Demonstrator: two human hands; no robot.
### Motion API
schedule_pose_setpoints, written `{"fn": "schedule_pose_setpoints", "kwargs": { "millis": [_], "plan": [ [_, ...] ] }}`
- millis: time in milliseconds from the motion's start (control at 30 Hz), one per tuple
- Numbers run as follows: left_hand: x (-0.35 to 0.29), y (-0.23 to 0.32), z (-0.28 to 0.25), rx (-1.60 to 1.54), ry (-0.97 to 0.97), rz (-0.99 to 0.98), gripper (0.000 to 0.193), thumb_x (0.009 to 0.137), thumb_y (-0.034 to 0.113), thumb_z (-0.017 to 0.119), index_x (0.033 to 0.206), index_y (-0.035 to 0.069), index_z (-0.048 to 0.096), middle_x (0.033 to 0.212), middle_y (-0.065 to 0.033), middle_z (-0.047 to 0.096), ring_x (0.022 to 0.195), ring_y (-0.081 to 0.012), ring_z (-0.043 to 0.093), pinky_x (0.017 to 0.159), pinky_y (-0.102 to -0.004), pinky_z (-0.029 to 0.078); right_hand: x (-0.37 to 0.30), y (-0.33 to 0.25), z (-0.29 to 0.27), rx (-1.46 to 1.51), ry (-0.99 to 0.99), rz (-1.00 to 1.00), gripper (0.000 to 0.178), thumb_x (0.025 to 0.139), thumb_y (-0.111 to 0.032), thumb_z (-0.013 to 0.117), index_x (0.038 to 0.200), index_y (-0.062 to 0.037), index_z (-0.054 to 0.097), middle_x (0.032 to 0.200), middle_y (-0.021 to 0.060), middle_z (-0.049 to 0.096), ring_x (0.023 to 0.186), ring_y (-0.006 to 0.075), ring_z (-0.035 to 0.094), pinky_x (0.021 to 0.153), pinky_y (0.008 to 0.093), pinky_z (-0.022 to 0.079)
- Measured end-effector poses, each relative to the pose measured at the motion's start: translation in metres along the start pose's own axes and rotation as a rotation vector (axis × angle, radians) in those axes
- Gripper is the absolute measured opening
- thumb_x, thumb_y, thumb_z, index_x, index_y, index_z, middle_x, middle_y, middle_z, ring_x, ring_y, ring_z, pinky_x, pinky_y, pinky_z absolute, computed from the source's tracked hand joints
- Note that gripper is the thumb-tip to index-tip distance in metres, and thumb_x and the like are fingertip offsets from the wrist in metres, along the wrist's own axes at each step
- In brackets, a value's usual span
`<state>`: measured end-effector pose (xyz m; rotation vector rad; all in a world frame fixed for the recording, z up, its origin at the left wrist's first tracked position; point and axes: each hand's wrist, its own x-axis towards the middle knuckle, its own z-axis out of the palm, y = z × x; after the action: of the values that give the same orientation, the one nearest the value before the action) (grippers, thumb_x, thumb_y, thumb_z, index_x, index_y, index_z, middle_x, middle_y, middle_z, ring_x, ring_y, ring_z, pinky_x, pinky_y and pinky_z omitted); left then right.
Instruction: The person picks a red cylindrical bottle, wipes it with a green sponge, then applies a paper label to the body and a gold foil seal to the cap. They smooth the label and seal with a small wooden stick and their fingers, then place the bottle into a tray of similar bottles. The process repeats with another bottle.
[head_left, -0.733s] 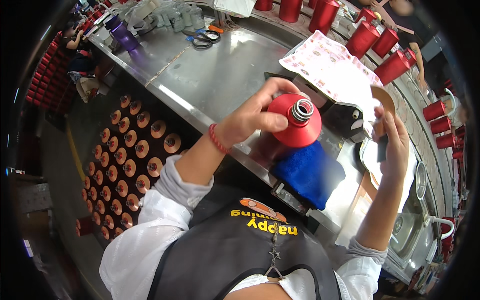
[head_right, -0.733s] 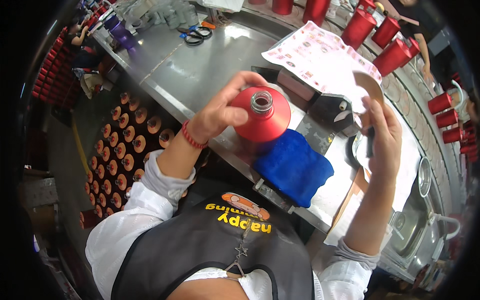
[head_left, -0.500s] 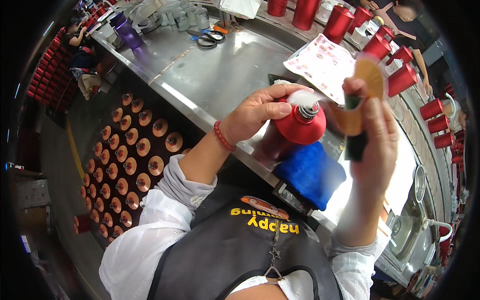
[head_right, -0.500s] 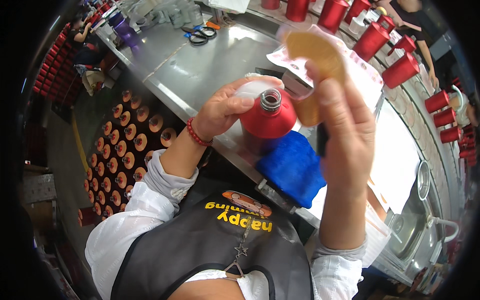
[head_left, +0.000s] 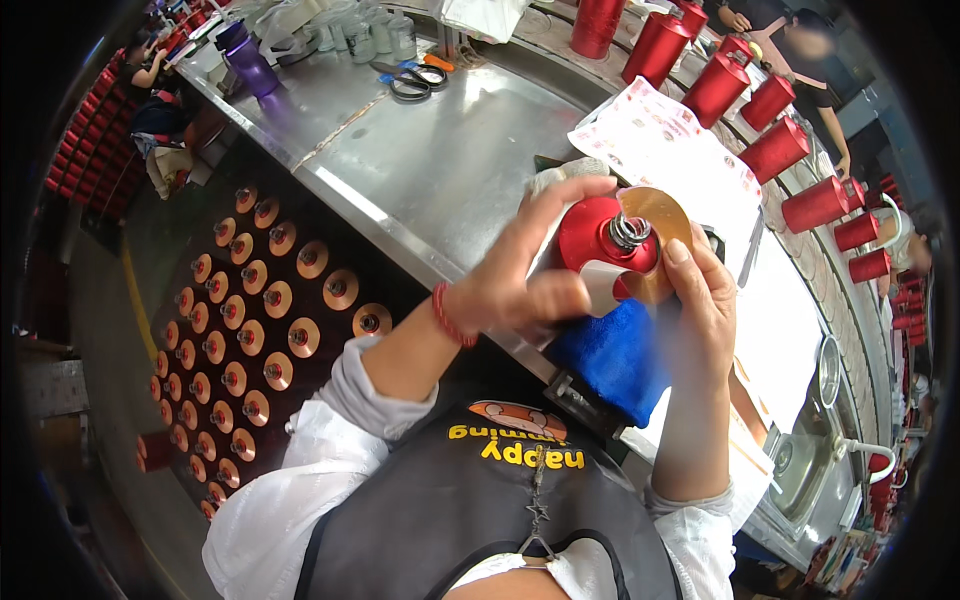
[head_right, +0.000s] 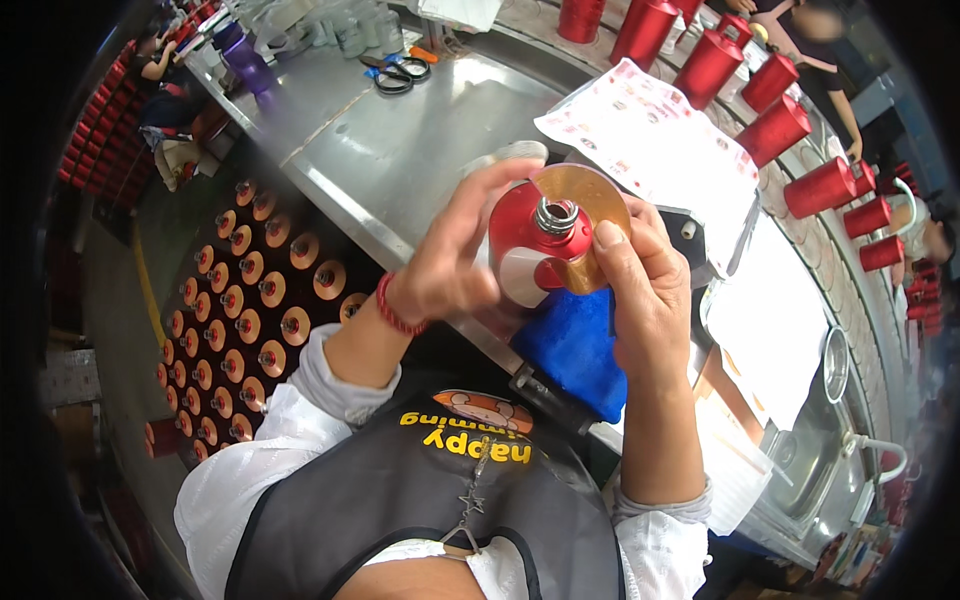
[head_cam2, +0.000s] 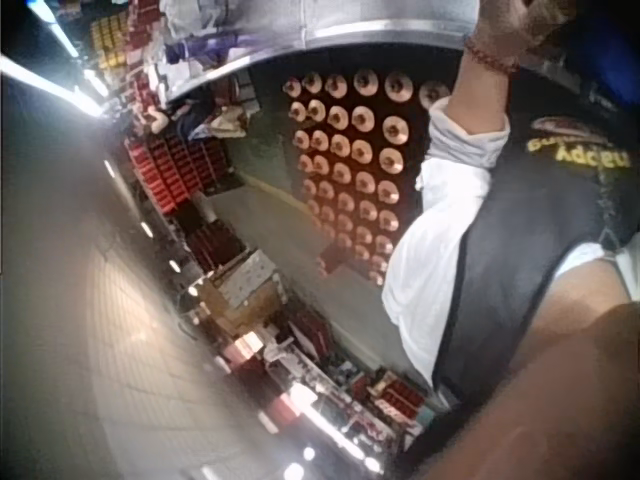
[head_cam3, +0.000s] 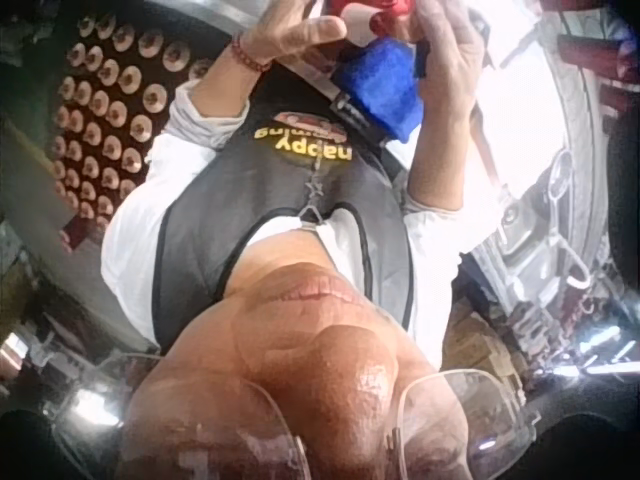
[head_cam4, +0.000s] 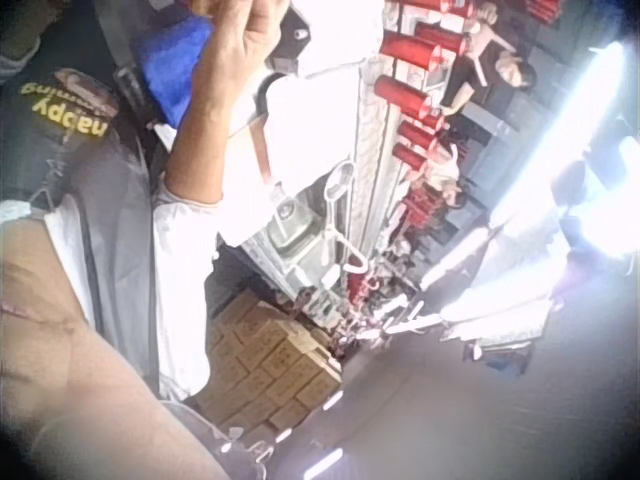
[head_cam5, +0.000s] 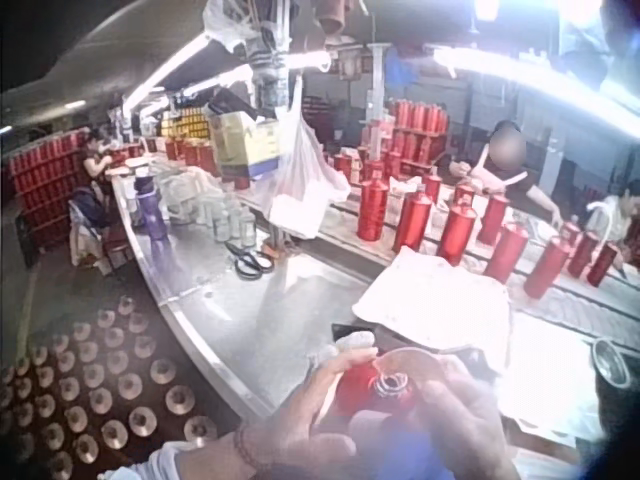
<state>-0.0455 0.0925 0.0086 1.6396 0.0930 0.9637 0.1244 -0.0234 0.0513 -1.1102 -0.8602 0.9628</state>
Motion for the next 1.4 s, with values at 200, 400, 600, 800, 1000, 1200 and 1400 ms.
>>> {"fn": "schedule_pose_setpoints", "kwargs": {
  "millis": [200,400,600,800,1000,1200,1400],
  "plan": [
    [-0.009,0.017,0.016,0.471,0.195,0.148,0.061,0.079,0.014,0.077,0.13,-0.001,0.046,0.126,-0.0168,0.054,0.114,-0.0235,0.055,0.103,-0.0363,0.042,0.004,0.001,0.002,-0.015,-0.019,-0.027,0.025,0.1,-0.014,0.058,0.108,0.0069,0.071,0.125,0.0093,0.058,0.112,0.0144,0.056,0.095,0.0274,0.044],
    [-0.013,0.009,0.015,-0.058,0.3,-0.096,0.031,0.105,0.025,0.052,0.117,-0.003,0.057,0.131,-0.015,0.056,0.117,-0.0165,0.053,0.103,-0.0343,0.042,0.013,0.005,0.0,0.031,-0.012,0.033,0.027,0.098,-0.014,0.059,0.113,0.0071,0.069,0.121,0.0081,0.062,0.108,0.0132,0.058,0.094,0.0263,0.044],
    [-0.011,0.003,0.018,-0.449,0.239,-0.01,0.041,0.102,0.026,0.057,0.131,-0.001,0.047,0.137,-0.0157,0.051,0.128,-0.0216,0.05,0.108,-0.038,0.041,0.019,0.004,-0.002,0.011,-0.022,0.116,0.033,0.098,-0.018,0.06,0.123,0.0034,0.066,0.101,0.0018,0.068,0.092,0.008,0.06,0.085,0.0237,0.046],
    [-0.005,-0.001,0.018,-0.184,0.245,-0.092,0.035,0.104,0.022,0.053,0.132,0.002,0.047,0.126,-0.0088,0.056,0.117,-0.0148,0.053,0.107,-0.0334,0.04,0.025,0.004,-0.006,-0.036,-0.047,0.15,0.031,0.099,-0.022,0.059,0.12,-0.001,0.068,0.091,-0.0012,0.068,0.078,0.0049,0.058,0.069,0.0215,0.045],
    [-0.007,-0.008,0.02,-0.374,0.39,-0.084,0.023,0.107,0.021,0.049,0.114,0.002,0.059,0.113,-0.0045,0.061,0.106,-0.008,0.055,0.095,-0.0264,0.045,0.02,0.006,-0.007,-0.055,0.023,0.188,0.046,0.104,-0.043,0.053,0.116,-0.0009,0.068,0.087,0.0017,0.067,0.074,0.0071,0.058,0.065,0.0231,0.046],
    [-0.009,0.001,0.024,-0.139,0.264,-0.069,0.04,0.084,0.003,0.059,0.123,0.002,0.049,0.119,-0.0067,0.055,0.101,-0.0126,0.055,0.097,-0.0293,0.046,0.019,0.003,-0.001,-0.152,0.011,0.157,0.058,0.104,-0.053,0.047,0.118,0.0007,0.066,0.089,0.0042,0.067,0.075,0.0093,0.058,0.066,0.0247,0.047],
    [-0.003,-0.002,0.026,-0.067,0.353,-0.067,0.026,0.092,0.012,0.065,0.114,0.003,0.054,0.109,-0.0048,0.055,0.096,-0.0087,0.052,0.087,-0.0261,0.046,0.017,0.016,-0.012,-0.133,-0.104,0.034,0.051,0.097,-0.039,0.066,0.129,0.0015,0.061,0.107,0.0042,0.064,0.093,0.0089,0.058,0.078,0.0237,0.047]
  ]
}}
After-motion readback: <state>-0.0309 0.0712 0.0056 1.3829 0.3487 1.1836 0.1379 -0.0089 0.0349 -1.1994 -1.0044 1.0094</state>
